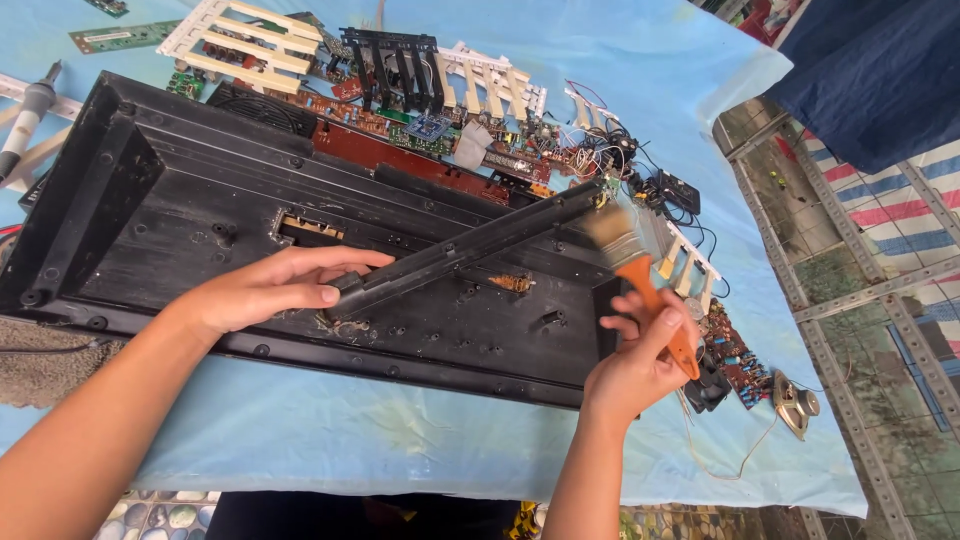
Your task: Cleaning dust from disassembled electronic keyboard parts using a brush.
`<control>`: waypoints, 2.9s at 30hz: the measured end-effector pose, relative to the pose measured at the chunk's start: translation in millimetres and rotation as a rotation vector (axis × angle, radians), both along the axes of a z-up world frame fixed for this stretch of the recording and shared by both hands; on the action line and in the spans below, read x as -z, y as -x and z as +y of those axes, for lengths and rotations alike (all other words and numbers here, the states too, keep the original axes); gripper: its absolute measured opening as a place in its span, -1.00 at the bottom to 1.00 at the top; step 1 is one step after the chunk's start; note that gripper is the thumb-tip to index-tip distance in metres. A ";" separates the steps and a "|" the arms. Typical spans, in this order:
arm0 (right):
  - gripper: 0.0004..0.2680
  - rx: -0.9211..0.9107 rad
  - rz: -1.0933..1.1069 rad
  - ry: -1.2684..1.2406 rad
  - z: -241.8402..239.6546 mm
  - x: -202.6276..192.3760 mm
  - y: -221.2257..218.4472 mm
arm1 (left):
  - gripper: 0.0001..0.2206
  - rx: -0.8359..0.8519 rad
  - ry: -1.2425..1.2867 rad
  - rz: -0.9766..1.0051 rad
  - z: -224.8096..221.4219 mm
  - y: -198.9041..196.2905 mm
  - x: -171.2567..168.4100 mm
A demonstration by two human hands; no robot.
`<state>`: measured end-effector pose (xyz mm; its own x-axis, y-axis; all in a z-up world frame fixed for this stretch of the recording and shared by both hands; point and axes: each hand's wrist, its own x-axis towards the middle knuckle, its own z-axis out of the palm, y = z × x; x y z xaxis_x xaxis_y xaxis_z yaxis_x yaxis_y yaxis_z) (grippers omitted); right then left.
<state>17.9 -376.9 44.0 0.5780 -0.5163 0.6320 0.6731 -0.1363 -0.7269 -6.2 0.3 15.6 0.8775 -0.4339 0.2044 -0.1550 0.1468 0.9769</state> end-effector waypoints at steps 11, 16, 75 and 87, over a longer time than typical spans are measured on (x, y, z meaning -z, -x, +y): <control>-0.81 -0.035 0.044 0.044 12.3 -5.6 1.1 | -0.39 -0.006 0.004 -0.015 -1.7 0.2 -2.1; -0.80 -0.010 0.000 0.012 3.9 -4.9 -3.9 | -0.41 -0.013 0.012 -0.022 -2.0 0.5 -3.0; -0.80 -0.423 0.276 -0.045 80.2 9.5 37.3 | -0.52 0.037 -0.128 -0.171 10.4 -2.6 3.9; -0.64 -0.121 0.144 0.021 83.9 6.9 40.5 | -0.49 0.022 -0.150 -0.180 8.2 -4.0 7.0</control>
<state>-22.6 -293.0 37.0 0.7201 -0.4250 0.5485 0.5749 -0.0772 -0.8146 -2.1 8.5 8.6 0.8227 -0.4901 0.2882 -0.3269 0.0069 0.9450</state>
